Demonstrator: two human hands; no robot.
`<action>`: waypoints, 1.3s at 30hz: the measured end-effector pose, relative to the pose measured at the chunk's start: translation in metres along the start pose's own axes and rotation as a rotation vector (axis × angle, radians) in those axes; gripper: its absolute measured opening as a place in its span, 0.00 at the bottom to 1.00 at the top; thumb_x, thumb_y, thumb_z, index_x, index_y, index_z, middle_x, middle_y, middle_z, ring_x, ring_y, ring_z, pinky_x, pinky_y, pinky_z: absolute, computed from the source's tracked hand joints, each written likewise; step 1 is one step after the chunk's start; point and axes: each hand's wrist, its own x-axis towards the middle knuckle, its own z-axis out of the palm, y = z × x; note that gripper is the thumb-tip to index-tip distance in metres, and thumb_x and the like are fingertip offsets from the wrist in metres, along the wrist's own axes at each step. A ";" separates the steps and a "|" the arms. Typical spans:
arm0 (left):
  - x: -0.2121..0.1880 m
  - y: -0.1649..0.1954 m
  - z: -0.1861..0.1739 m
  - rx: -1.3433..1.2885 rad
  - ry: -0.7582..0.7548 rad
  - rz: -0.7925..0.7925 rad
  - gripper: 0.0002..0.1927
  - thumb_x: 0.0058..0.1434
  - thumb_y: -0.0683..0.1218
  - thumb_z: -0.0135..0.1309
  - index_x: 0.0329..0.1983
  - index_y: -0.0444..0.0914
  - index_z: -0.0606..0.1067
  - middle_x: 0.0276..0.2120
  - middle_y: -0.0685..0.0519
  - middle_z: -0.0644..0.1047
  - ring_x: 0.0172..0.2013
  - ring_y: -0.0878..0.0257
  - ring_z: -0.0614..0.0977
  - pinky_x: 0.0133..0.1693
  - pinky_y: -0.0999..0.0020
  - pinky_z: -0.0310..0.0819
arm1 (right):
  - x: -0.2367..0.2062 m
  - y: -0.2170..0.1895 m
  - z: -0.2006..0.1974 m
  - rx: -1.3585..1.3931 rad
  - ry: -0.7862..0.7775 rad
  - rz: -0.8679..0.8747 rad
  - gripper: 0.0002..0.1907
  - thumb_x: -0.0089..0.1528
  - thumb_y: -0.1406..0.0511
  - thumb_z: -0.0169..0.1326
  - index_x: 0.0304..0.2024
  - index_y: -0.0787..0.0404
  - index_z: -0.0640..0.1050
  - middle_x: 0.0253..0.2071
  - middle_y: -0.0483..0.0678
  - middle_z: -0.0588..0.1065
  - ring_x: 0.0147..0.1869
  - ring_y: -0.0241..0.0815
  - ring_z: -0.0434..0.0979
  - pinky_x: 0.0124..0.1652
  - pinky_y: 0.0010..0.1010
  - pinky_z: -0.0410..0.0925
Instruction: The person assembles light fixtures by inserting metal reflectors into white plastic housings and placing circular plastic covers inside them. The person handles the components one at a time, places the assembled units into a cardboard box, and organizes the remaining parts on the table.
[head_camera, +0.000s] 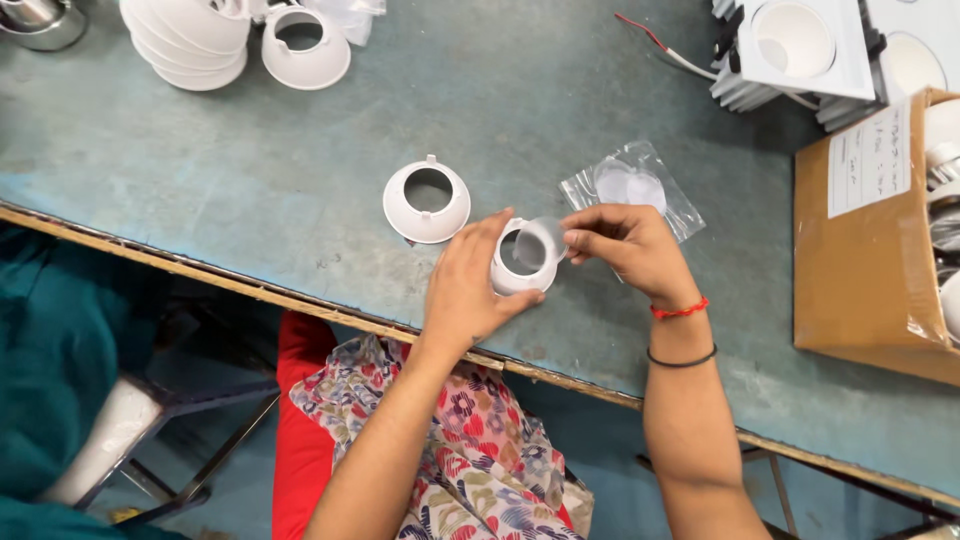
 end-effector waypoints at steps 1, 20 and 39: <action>0.001 0.001 -0.001 0.008 -0.004 -0.009 0.52 0.39 0.52 0.75 0.68 0.36 0.66 0.56 0.44 0.76 0.58 0.46 0.76 0.58 0.54 0.70 | 0.000 -0.001 0.001 0.007 0.003 0.031 0.08 0.62 0.71 0.59 0.43 0.69 0.82 0.35 0.48 0.81 0.37 0.35 0.82 0.38 0.25 0.75; 0.001 0.001 0.000 0.020 -0.022 -0.015 0.54 0.40 0.54 0.75 0.70 0.39 0.64 0.60 0.45 0.75 0.61 0.47 0.74 0.60 0.53 0.69 | 0.008 0.002 0.020 0.013 0.029 0.115 0.05 0.60 0.71 0.60 0.38 0.69 0.82 0.30 0.47 0.80 0.32 0.32 0.80 0.33 0.23 0.73; 0.000 0.002 0.000 0.027 -0.031 -0.019 0.53 0.40 0.54 0.75 0.69 0.39 0.64 0.60 0.45 0.75 0.61 0.47 0.74 0.60 0.53 0.69 | 0.010 0.012 0.022 -0.040 0.040 0.121 0.05 0.59 0.70 0.63 0.34 0.67 0.81 0.27 0.45 0.78 0.28 0.30 0.75 0.28 0.21 0.69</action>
